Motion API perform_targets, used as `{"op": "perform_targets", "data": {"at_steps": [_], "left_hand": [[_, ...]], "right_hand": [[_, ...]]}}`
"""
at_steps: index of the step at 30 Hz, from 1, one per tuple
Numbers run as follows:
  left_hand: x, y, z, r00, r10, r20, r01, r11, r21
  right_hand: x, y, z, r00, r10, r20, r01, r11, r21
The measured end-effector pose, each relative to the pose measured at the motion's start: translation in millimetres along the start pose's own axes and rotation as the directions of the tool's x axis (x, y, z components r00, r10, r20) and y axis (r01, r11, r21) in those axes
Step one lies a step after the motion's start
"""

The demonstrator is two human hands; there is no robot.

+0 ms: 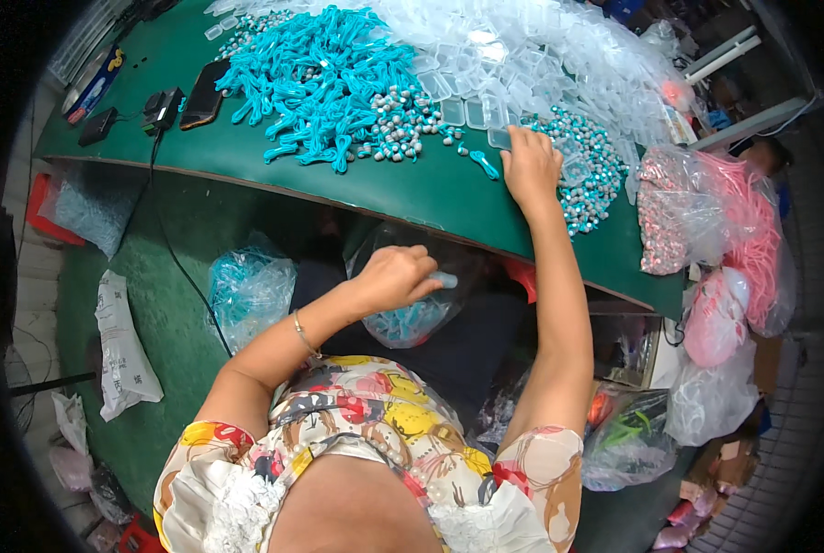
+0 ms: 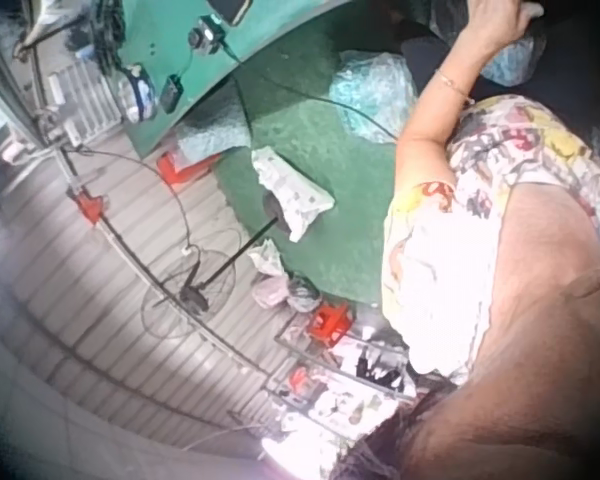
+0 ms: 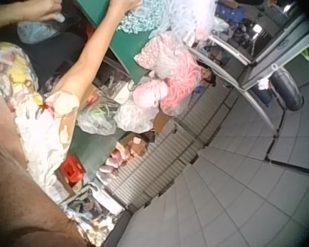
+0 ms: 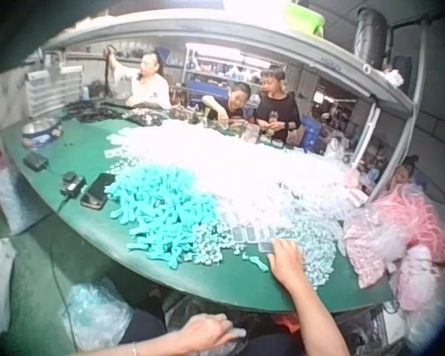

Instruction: The person assembles small keychains by placing turquoise plastic charms and white beads into clear plastic containers. They pick up the components from piles on a green table, place them into the containers, and then close the lids. The process is repeated continuously throughout the video.

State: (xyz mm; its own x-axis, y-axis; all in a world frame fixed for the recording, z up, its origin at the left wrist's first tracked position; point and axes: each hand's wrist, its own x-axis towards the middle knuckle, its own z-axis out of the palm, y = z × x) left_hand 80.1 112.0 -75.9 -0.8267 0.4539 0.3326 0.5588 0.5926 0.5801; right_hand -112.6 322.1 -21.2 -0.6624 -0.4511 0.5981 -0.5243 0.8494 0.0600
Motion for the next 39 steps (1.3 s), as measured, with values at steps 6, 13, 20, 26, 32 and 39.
{"op": "perform_targets", "data": {"at_steps": [6,13,20,26,32,39], "left_hand": [[-8.4,-5.7,14.0,0.989,-0.042,0.140,0.039,0.999,0.031],[80.2,4.8,-54.0,0.929,-0.050,-0.367,0.070,0.997,0.043],[146.1,-37.0,-25.8,0.934,-0.182,-0.308,0.291,0.888,0.355],[136.2,-30.7,-32.1,0.935,-0.090,-0.344,0.208,0.924,0.322],[98.0,-26.4,-65.1,0.994,0.021,-0.104,0.016,0.941,0.337],[89.1,-20.5,-51.6,0.966,-0.094,-0.242,0.138,0.975,0.173]], "right_hand": [[7.3,6.8,-1.9,0.967,-0.251,0.053,0.255,0.962,-0.101],[1.8,28.6,-10.0,0.988,0.018,-0.151,-0.008,0.998,0.069],[-12.6,16.7,-37.9,0.903,0.415,-0.111,-0.339,0.846,0.413],[-50.5,-10.5,-54.8,0.897,0.380,0.227,-0.440,0.717,0.541],[-48.9,-34.9,-47.0,0.961,0.206,0.184,-0.271,0.830,0.487],[-30.6,16.6,-22.1,0.966,0.233,0.111,-0.252,0.942,0.221]]}}
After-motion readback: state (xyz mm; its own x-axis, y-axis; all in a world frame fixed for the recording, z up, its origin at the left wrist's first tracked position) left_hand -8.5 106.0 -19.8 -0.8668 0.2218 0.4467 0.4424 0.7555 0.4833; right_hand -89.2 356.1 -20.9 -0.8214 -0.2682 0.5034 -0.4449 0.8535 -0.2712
